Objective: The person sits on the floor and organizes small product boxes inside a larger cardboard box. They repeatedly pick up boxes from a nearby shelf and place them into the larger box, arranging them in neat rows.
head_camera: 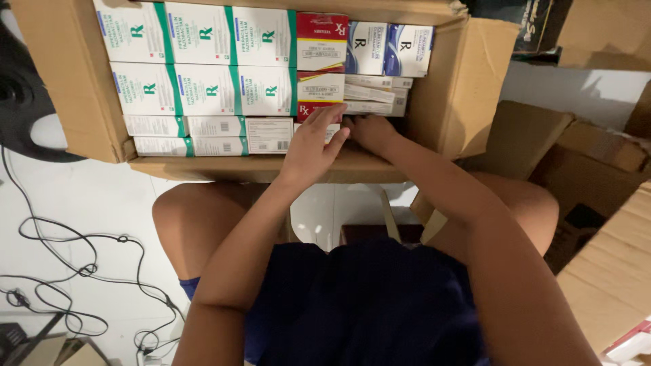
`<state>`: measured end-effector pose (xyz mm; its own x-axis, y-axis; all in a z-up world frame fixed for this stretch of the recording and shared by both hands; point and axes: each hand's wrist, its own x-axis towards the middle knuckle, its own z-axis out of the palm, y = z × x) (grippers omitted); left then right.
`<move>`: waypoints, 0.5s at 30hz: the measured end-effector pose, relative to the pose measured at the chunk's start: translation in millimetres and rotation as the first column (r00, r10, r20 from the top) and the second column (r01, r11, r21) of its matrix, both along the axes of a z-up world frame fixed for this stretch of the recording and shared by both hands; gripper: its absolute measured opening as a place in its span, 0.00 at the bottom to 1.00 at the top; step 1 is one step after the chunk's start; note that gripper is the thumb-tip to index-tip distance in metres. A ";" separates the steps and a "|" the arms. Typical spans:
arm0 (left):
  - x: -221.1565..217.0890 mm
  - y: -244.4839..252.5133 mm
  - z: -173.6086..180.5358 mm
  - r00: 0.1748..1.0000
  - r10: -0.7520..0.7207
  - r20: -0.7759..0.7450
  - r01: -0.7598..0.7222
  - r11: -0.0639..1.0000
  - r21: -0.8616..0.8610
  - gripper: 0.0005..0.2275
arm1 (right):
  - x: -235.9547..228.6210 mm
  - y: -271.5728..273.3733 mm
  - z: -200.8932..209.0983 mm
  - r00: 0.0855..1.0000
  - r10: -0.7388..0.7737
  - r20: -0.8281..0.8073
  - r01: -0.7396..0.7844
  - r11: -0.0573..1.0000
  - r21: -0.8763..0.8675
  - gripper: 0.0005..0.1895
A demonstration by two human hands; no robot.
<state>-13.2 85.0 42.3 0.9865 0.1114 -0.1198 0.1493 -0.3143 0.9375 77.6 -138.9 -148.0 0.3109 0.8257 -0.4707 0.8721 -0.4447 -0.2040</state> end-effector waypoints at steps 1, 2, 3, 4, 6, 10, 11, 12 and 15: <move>0.0 -0.4 1.4 1.000 0.006 -0.023 -0.007 1.000 -0.019 0.18 | -2.7 2.1 -4.7 0.996 -0.060 -0.068 0.054 0.994 -0.096 0.24; 0.1 -0.7 3.1 0.999 0.012 -0.046 -0.014 0.999 -0.038 0.18 | -3.2 3.0 -9.4 0.979 -0.127 -0.159 0.114 0.990 -0.088 0.25; 1.2 -1.1 4.7 0.998 0.016 -0.067 -0.020 0.998 -0.058 0.18 | -1.5 3.7 -14.5 0.950 -0.192 -0.247 0.176 0.981 -0.086 0.25; 1.4 -1.1 6.5 0.995 0.012 -0.098 -0.021 0.996 -0.090 0.18 | -1.0 2.6 -19.3 0.909 -0.253 -0.332 0.237 0.967 -0.089 0.26; 2.8 -0.3 8.3 0.988 0.002 -0.157 -0.026 0.988 -0.152 0.19 | 3.1 2.3 -32.6 0.802 -0.397 -0.446 0.280 0.910 -0.307 0.32; 2.5 -0.1 7.5 0.993 -0.006 -0.117 -0.006 0.995 -0.101 0.19 | -0.3 6.9 -62.8 0.855 -0.284 -0.433 0.232 0.958 -0.170 0.33; 2.7 -0.6 7.5 0.997 -0.005 -0.080 0.000 0.998 -0.061 0.19 | -1.3 7.9 -66.4 0.820 -0.352 -0.451 0.317 0.936 -0.154 0.30; 2.7 -1.0 8.3 0.999 -0.007 -0.043 0.006 1.000 -0.021 0.19 | -3.9 9.8 -67.5 0.778 -0.416 -0.470 0.400 0.906 -0.140 0.26; 5.9 1.6 11.8 0.997 0.001 -0.076 -0.004 0.999 -0.040 0.19 | -3.2 12.6 -55.5 0.802 -0.407 -0.438 0.354 0.914 -0.200 0.26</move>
<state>-7.3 86.6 54.0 0.9741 0.1070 -0.1990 0.2214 -0.2763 0.9352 74.4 -126.3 -203.5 0.3149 0.6253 -0.7140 0.4433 -0.7621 -0.4719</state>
